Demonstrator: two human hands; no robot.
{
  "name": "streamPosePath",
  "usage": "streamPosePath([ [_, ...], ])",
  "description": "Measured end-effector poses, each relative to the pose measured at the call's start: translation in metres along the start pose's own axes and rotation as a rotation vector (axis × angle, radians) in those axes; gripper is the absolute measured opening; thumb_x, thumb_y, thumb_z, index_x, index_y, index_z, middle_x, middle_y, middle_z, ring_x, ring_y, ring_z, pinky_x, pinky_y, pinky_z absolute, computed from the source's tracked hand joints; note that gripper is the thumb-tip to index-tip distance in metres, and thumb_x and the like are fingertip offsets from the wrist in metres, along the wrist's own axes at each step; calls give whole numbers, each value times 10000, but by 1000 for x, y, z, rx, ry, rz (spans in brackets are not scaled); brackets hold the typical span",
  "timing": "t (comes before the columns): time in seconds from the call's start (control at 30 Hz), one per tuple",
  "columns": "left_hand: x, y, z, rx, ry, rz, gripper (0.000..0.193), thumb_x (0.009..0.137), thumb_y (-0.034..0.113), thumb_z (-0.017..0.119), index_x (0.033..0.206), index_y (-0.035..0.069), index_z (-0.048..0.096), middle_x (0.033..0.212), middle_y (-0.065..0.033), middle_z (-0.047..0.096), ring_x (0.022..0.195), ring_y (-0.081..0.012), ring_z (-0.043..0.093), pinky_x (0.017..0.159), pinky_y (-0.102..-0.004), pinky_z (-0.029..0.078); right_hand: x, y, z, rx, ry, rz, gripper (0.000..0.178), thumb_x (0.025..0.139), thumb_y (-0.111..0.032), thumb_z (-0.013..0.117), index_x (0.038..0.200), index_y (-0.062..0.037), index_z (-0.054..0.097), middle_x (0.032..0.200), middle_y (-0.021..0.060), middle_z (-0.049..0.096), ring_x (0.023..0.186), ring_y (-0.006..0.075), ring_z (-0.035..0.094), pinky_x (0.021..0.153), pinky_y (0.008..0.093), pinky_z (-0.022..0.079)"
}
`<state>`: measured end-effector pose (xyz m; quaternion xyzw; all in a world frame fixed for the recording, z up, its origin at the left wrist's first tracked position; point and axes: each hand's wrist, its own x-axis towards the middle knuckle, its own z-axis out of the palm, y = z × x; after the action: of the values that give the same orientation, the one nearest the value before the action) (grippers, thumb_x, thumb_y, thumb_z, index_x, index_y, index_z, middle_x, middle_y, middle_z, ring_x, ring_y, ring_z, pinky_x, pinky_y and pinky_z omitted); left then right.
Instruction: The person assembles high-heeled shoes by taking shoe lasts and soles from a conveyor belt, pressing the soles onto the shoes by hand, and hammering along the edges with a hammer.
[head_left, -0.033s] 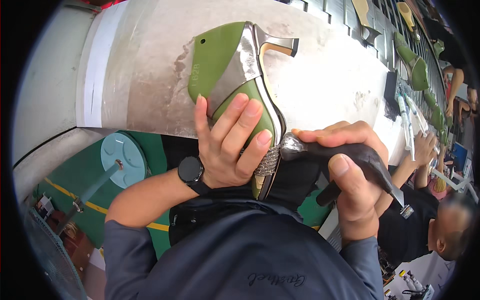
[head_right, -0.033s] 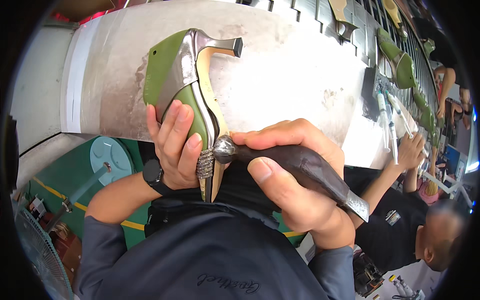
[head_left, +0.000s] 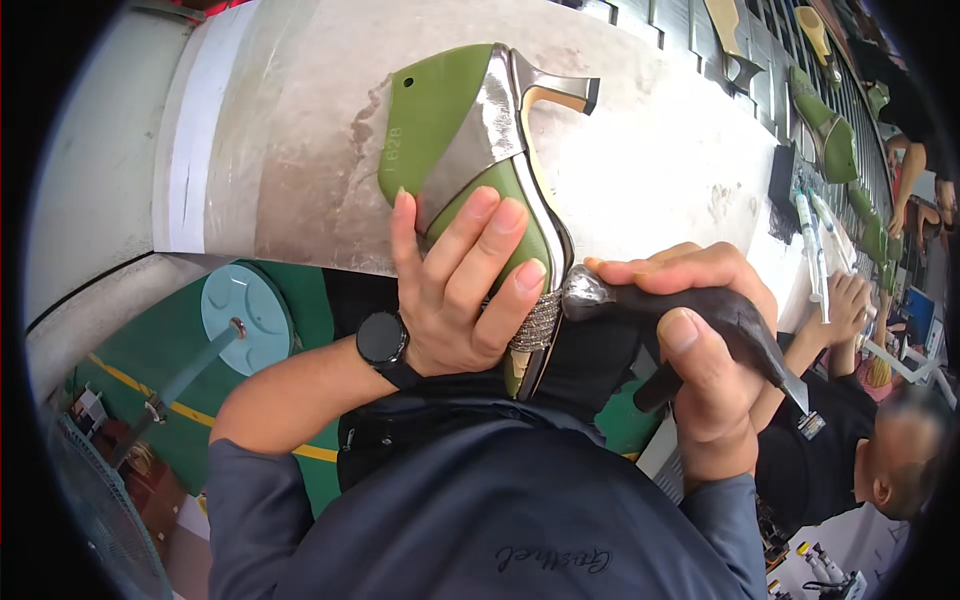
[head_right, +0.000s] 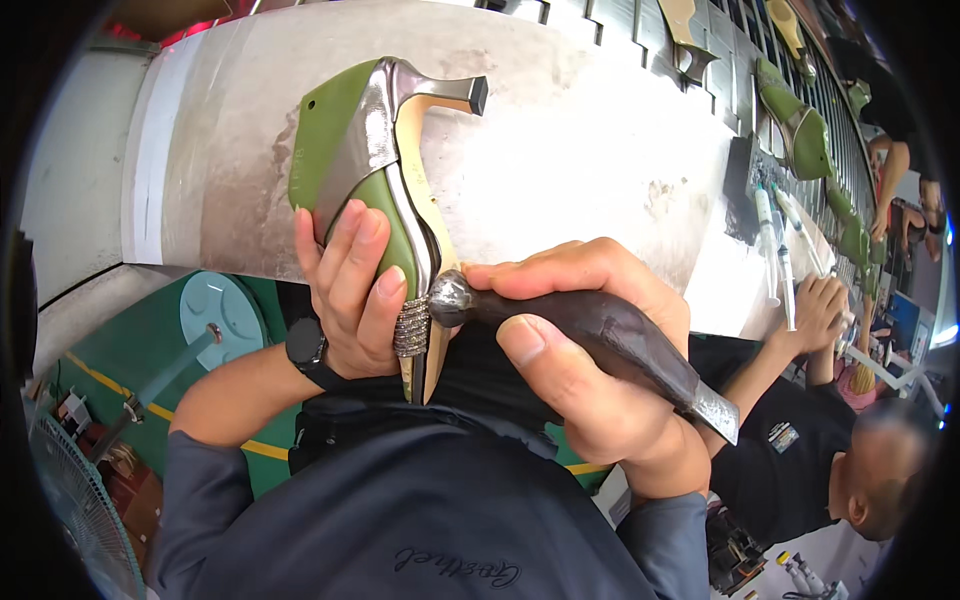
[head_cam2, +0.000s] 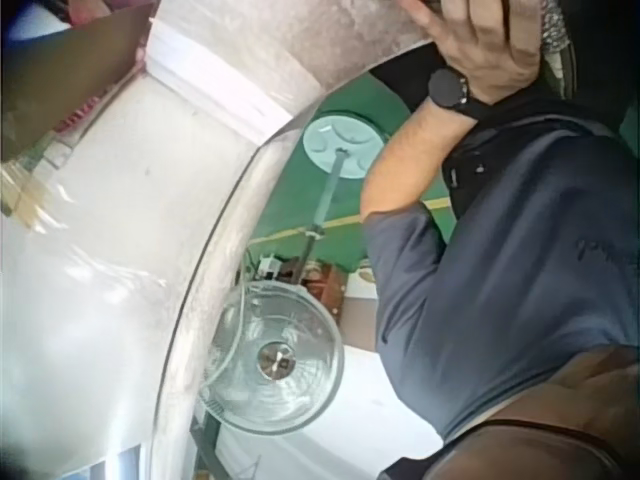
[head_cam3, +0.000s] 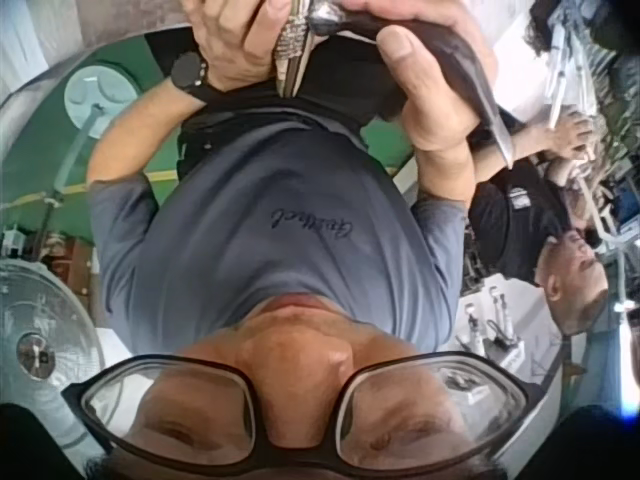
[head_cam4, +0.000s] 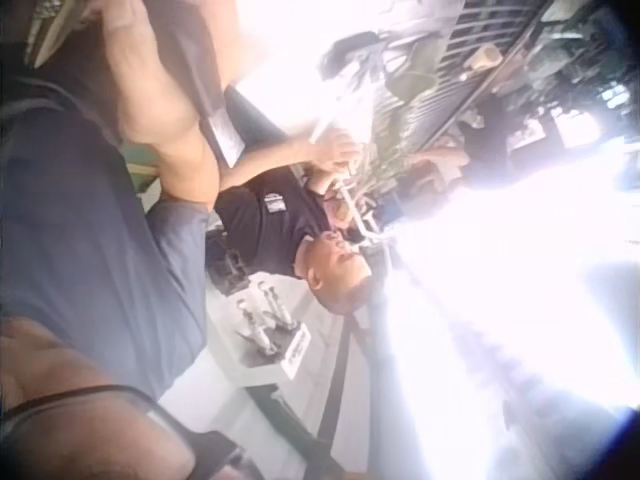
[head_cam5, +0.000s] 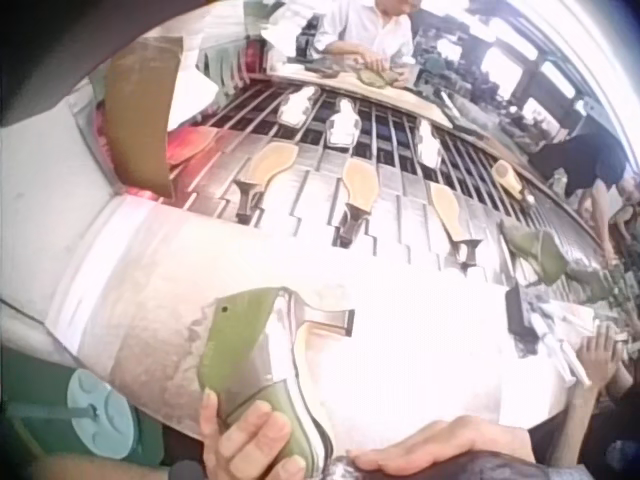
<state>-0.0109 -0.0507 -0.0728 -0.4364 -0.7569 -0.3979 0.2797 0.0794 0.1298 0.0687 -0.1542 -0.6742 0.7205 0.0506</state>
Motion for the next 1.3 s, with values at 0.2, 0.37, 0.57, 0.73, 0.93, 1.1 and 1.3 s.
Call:
streamPosePath([
  [0.2, -1, -7, -1, 51, -10, 86, 534, 1010, 338, 653, 1432, 98, 432, 1458, -213, 544, 1340, -395, 586, 1198, -712, 272, 5, 2, 6, 102, 122, 48, 229, 962, -78, 641, 1119, 88, 651, 1116, 221, 762, 1042, 242, 729, 984, 369, 557],
  [0.37, 0, -12, -4, 91, -58, 165, 764, 961, 499, 707, 1483, 49, 376, 1481, -268, 500, 1350, -451, 562, 1208, -701, 258, 55, -16, -9, -23, -41, 210, 266, 979, -258, 700, 1055, -4, 722, 1051, 121, 776, 991, 189, 733, 891, 369, 587],
  [0.57, 4, -7, -1, 61, -25, 135, 785, 947, 491, 732, 1493, 50, 379, 1492, -268, 498, 1363, -454, 552, 1221, -687, 244, 88, -2, 7, -79, 13, 23, 258, 961, -303, 736, 1020, -53, 759, 980, 26, 776, 836, 109, 697, 661, 245, 488],
  [0.73, 3, -9, -6, 64, -47, 130, 793, 940, 497, 745, 1493, 54, 389, 1498, -271, 498, 1368, -454, 550, 1217, -689, 252, 70, -15, -2, 39, 88, -194, 271, 1016, -252, 685, 1081, 8, 727, 972, 119, 781, 709, 112, 694, 586, 219, 495],
  [0.93, 3, -7, -3, 51, -27, 121, 765, 947, 493, 740, 1476, 55, 404, 1477, -266, 513, 1353, -456, 559, 1206, -707, 255, 80, -18, -3, 62, 120, 102, 291, 1007, -254, 656, 972, 29, 713, 894, 161, 762, 580, 142, 641, 563, 267, 518],
  [1.1, -2, -8, -5, 66, -74, 117, 739, 965, 477, 730, 1487, 83, 386, 1473, -247, 517, 1361, -416, 551, 1187, -742, 259, 87, -4, 12, 50, 247, -19, 284, 1028, -244, 625, 971, 24, 699, 917, 172, 775, 563, 119, 623, 546, 237, 499],
  [1.3, -6, -9, -3, 28, -99, 110, 739, 973, 481, 723, 1507, 105, 378, 1491, -236, 501, 1381, -413, 536, 1170, -790, 229, 100, 5, 10, 66, 283, -90, 289, 1026, -236, 620, 990, 37, 707, 917, 170, 781, 551, 115, 615, 520, 229, 489],
])
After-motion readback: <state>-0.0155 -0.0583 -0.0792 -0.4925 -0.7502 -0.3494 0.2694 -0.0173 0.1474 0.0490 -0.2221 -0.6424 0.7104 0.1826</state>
